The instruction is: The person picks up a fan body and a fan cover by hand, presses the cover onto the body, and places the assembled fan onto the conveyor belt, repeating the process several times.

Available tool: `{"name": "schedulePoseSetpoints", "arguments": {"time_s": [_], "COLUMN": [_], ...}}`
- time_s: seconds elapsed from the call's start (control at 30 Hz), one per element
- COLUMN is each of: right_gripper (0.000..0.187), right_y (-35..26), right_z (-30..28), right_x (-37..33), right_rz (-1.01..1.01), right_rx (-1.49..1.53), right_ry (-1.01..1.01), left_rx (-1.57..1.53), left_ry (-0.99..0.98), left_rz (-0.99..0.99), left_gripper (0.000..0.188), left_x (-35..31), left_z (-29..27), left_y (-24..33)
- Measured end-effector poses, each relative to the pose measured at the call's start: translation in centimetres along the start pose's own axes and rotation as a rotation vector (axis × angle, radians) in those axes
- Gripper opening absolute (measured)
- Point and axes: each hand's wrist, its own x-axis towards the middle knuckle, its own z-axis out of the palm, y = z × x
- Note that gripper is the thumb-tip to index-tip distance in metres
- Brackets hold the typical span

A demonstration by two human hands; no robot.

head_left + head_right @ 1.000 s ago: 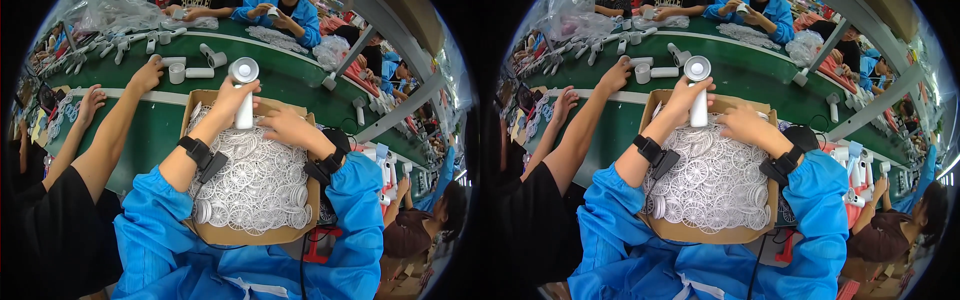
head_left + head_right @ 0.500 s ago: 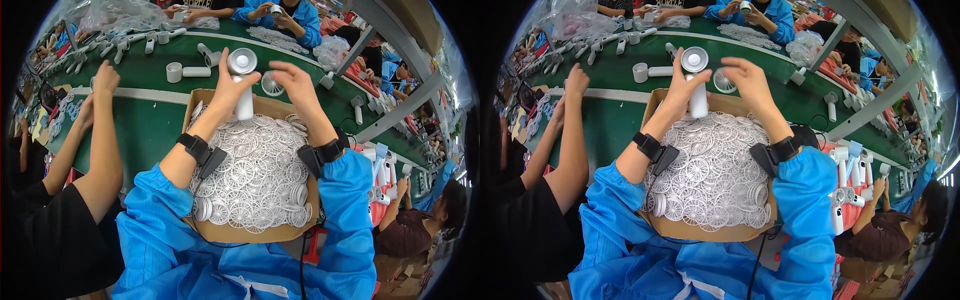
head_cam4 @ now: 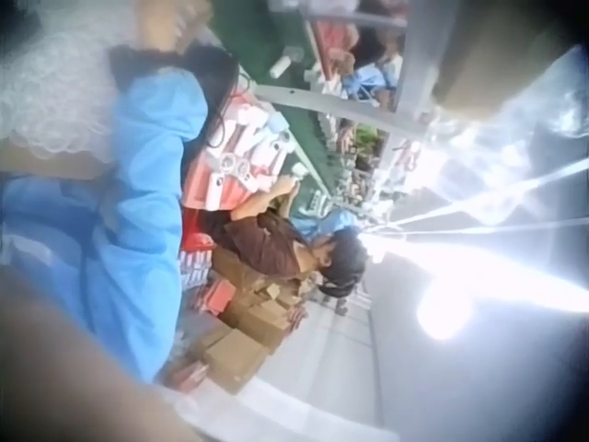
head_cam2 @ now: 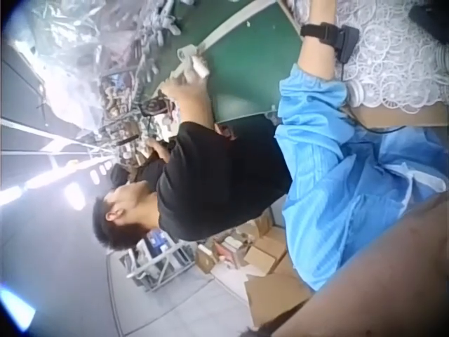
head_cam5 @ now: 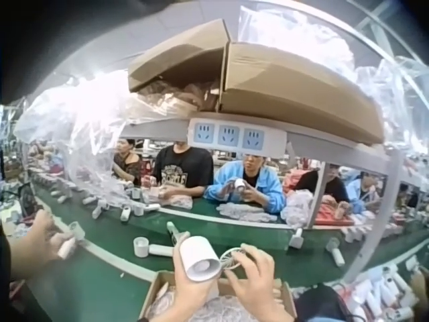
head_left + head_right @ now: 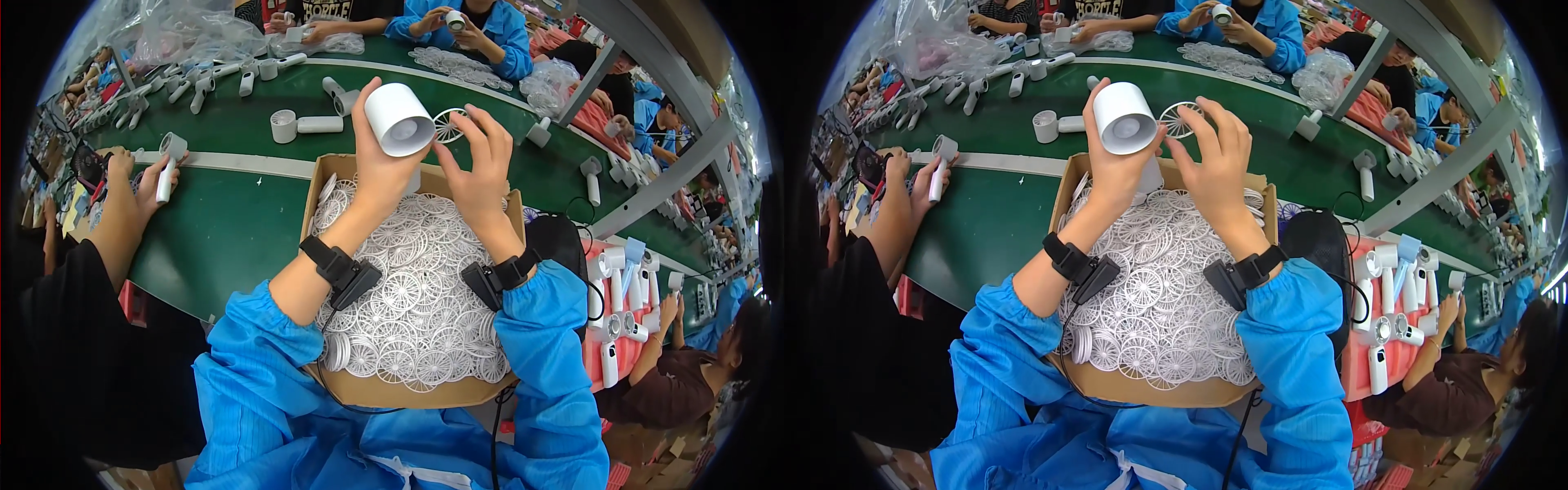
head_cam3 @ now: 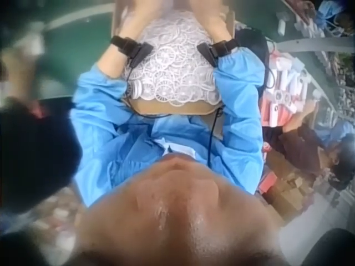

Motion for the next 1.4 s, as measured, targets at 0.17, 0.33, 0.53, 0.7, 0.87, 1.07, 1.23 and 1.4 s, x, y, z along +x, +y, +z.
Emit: {"name": "schedulePoseSetpoints", "arguments": {"time_s": [0.17, 0.33, 0.53, 0.7, 0.87, 1.07, 1.23, 1.4], "right_gripper": [0.052, 0.054, 0.047, 0.043, 0.043, 0.043, 0.042, 0.041], "right_y": [0.2, 0.6, 1.4, 2.1, 2.0, 2.3, 2.7, 3.0], "right_z": [0.2, -0.1, -1.0, -0.5, -0.6, -1.2, -1.7, -2.1], "right_x": [-0.2, -0.4, -0.3, -1.2, -1.5, -1.4, -1.6, -1.6], "right_rz": [0.041, 0.054, 0.070, 0.106, 0.084, 0.031, 0.027, 0.023], "right_rx": [0.101, 0.155, -0.001, 0.187, 0.244, 0.203, 0.185, 0.183], "right_ry": [0.115, 0.142, 0.088, -0.088, -0.182, -0.184, -0.191, -0.214], "left_rx": [-0.093, -0.074, -0.395, -0.174, 0.001, 0.223, 0.119, 0.009], "left_ry": [0.005, -0.028, -0.024, -0.229, -0.299, -0.407, -0.364, -0.373], "left_rz": [-0.009, -0.025, -0.560, -0.704, -0.480, -0.396, -0.478, -0.532], "left_gripper": [0.089, 0.090, 0.084, 0.080, 0.080, 0.077, 0.078, 0.078], "left_x": [-0.6, -0.9, -0.5, -1.0, -1.2, -1.5, -1.7, -1.6], "left_z": [1.0, 1.4, 2.5, 1.6, 1.6, 2.4, 3.1, 3.1], "left_y": [1.2, 0.4, 2.3, -0.5, -1.8, -1.9, -1.1, -1.4]}}
